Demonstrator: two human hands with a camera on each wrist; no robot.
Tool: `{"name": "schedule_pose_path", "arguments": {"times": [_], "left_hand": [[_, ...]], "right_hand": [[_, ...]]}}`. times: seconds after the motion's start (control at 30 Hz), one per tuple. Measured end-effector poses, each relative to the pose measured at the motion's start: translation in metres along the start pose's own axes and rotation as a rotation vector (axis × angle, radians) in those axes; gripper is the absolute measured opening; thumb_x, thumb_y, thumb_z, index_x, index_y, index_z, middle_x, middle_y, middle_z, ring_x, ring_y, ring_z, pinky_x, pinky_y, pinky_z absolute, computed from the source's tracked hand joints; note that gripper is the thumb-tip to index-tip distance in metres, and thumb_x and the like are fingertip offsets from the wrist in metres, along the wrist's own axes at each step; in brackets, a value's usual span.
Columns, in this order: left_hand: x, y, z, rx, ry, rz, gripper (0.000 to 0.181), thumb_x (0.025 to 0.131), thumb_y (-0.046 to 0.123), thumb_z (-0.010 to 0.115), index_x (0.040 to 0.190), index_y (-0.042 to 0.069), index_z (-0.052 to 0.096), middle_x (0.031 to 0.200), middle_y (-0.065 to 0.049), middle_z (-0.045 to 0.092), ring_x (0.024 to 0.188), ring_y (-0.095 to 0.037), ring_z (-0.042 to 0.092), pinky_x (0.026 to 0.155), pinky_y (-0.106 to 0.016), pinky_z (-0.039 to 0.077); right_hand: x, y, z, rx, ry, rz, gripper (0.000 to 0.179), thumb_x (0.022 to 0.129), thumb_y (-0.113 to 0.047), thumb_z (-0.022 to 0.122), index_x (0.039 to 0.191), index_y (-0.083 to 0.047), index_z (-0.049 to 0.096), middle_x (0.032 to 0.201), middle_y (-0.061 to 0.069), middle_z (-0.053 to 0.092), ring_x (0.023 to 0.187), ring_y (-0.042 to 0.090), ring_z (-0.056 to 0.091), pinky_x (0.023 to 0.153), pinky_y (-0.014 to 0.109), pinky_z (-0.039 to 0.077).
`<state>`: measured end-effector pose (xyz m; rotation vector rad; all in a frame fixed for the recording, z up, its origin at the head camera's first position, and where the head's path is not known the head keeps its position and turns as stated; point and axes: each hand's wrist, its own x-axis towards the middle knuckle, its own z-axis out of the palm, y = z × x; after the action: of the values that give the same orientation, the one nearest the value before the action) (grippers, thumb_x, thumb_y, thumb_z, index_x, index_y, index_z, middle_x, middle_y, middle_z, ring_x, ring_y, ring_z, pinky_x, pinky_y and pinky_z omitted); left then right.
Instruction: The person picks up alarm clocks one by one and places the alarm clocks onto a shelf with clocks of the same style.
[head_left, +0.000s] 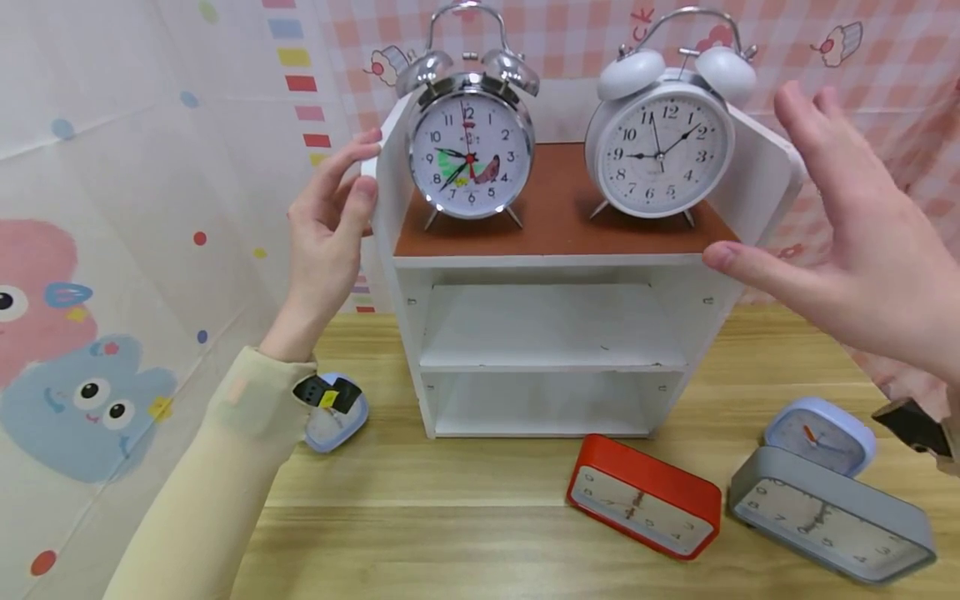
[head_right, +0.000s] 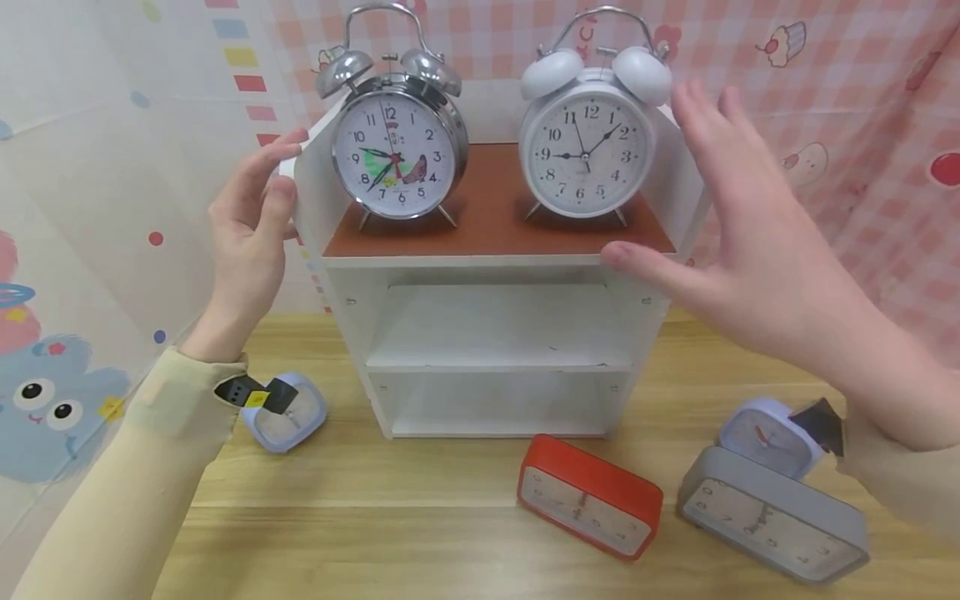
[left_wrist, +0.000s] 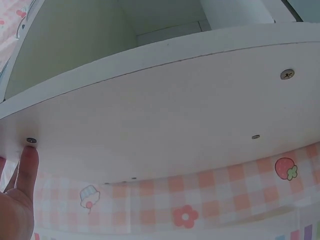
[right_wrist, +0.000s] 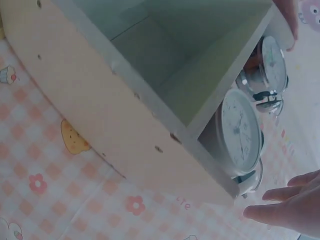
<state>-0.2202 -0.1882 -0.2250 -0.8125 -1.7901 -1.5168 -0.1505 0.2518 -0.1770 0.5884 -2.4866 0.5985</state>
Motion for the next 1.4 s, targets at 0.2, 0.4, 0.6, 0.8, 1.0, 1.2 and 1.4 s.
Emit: {"name": "schedule_pose_path", "arguments": {"times": [0.2,0.4,0.6,0.8,1.0,1.2,1.4], "left_hand": [[0.000,-0.002,-0.001,-0.009,0.000,0.003,0.057,0.103,0.050,0.062,0.142,0.008,0.061,0.158,-0.007,0.057,0.139,-0.031,0.063,0.098,-0.018,0.059],[0.000,-0.002,0.000,-0.028,0.003,-0.003,0.054,0.104,0.047,0.063,0.142,0.009,0.062,0.158,-0.007,0.057,0.139,-0.031,0.063,0.096,-0.018,0.060],[0.000,-0.003,0.001,-0.036,0.002,-0.005,0.056,0.103,0.049,0.063,0.143,0.009,0.061,0.158,-0.007,0.057,0.137,-0.030,0.064,0.092,-0.017,0.061],[0.000,-0.004,0.000,-0.051,0.011,-0.004,0.055,0.103,0.049,0.064,0.141,0.009,0.062,0.158,-0.007,0.057,0.137,-0.031,0.065,0.090,-0.017,0.062],[0.000,-0.003,0.001,-0.025,0.008,-0.009,0.055,0.103,0.050,0.063,0.142,0.011,0.062,0.158,-0.005,0.057,0.137,-0.030,0.064,0.090,-0.017,0.062],[0.001,-0.004,0.001,-0.045,0.013,-0.005,0.056,0.102,0.051,0.065,0.140,0.010,0.063,0.158,-0.006,0.057,0.138,-0.030,0.064,0.092,-0.018,0.062],[0.000,-0.004,0.001,-0.038,0.021,-0.006,0.057,0.101,0.051,0.065,0.140,0.009,0.063,0.158,-0.007,0.057,0.138,-0.029,0.064,0.093,-0.018,0.061]], "right_hand": [[-0.029,0.000,0.013,0.071,0.009,-0.028,0.123,0.079,-0.019,0.094,0.169,-0.037,0.013,0.179,-0.011,0.008,0.167,0.008,-0.005,0.137,0.051,-0.006],[-0.057,-0.038,0.023,0.163,0.006,-0.053,0.115,0.080,-0.009,0.090,0.170,-0.027,0.019,0.179,0.002,0.018,0.168,0.012,0.003,0.137,0.048,0.002],[-0.080,-0.036,0.034,0.163,-0.021,-0.030,0.119,0.076,-0.010,0.093,0.169,-0.025,0.020,0.179,0.001,0.019,0.168,0.008,0.004,0.138,0.041,0.003],[-0.096,-0.029,0.046,0.192,-0.029,-0.041,0.115,0.079,-0.021,0.093,0.169,-0.019,0.022,0.178,0.005,0.020,0.168,0.008,0.004,0.135,0.026,0.002],[-0.116,-0.024,0.064,0.164,-0.091,-0.005,0.119,0.075,-0.018,0.095,0.169,-0.019,0.022,0.178,0.007,0.021,0.167,0.005,0.002,0.132,0.017,0.004],[-0.133,-0.020,0.080,0.138,-0.132,0.013,0.119,0.075,-0.021,0.095,0.169,-0.019,0.021,0.179,0.008,0.019,0.168,0.011,0.001,0.139,0.037,0.003],[-0.145,-0.018,0.095,0.064,-0.130,-0.020,0.119,0.073,-0.029,0.096,0.168,-0.017,0.026,0.178,0.009,0.023,0.169,0.015,0.006,0.126,0.006,0.004]]}}
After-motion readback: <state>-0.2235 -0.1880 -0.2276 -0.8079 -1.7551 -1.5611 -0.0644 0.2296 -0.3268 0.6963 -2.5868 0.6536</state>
